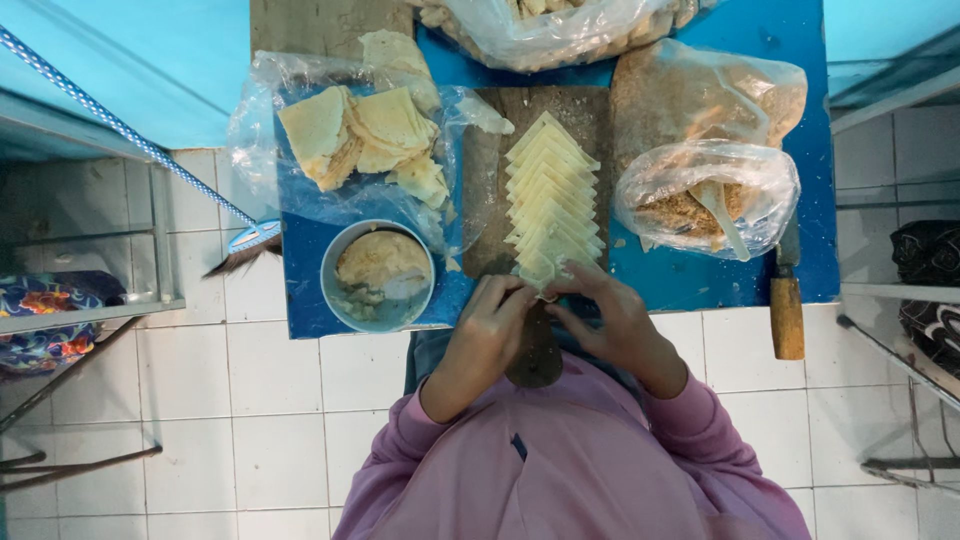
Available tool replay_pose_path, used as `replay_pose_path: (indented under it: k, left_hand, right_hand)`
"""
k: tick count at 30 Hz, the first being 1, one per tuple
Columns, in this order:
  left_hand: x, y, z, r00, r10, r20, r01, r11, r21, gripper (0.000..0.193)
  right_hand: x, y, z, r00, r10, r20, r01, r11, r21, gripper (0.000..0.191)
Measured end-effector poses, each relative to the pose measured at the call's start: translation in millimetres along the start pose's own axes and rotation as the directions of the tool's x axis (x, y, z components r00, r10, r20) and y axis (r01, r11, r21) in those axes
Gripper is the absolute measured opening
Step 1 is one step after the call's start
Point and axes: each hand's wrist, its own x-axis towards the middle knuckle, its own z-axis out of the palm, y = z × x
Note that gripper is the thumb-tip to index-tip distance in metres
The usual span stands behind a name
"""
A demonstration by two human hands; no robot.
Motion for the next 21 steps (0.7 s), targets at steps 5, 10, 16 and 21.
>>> replay_pose_path:
  k: [5,10,16,21]
  left_hand:
    - [1,-6,5,0.999,-0.040,-0.027,0.039,0.999,-0.037,0.024]
    - [3,-7,8,0.997,-0.066,-0.035,0.065,0.998,-0.009,0.018]
    - [4,-3,7,0.998,-0.055,-0.042,0.056,0.998,0.023,0.021]
    - [6,-1,3,0.999,-0.025,-0.032,0.025,0.999,0.019,0.021]
  right_hand:
    - [8,-3,1,0.998,0.061,-0.003,-0.061,0.998,-0.022,0.059]
    - [17,-5,3,0.994,0.107,0.020,-0.108,0.994,0.034,0.057]
    - [22,-10,-5,0.995,-0.060,0.076,0.060,0.998,0.001,0.050]
    - [25,-10,-7,0.994,-0.051,0.101,0.056,0.997,-0.050,0.050]
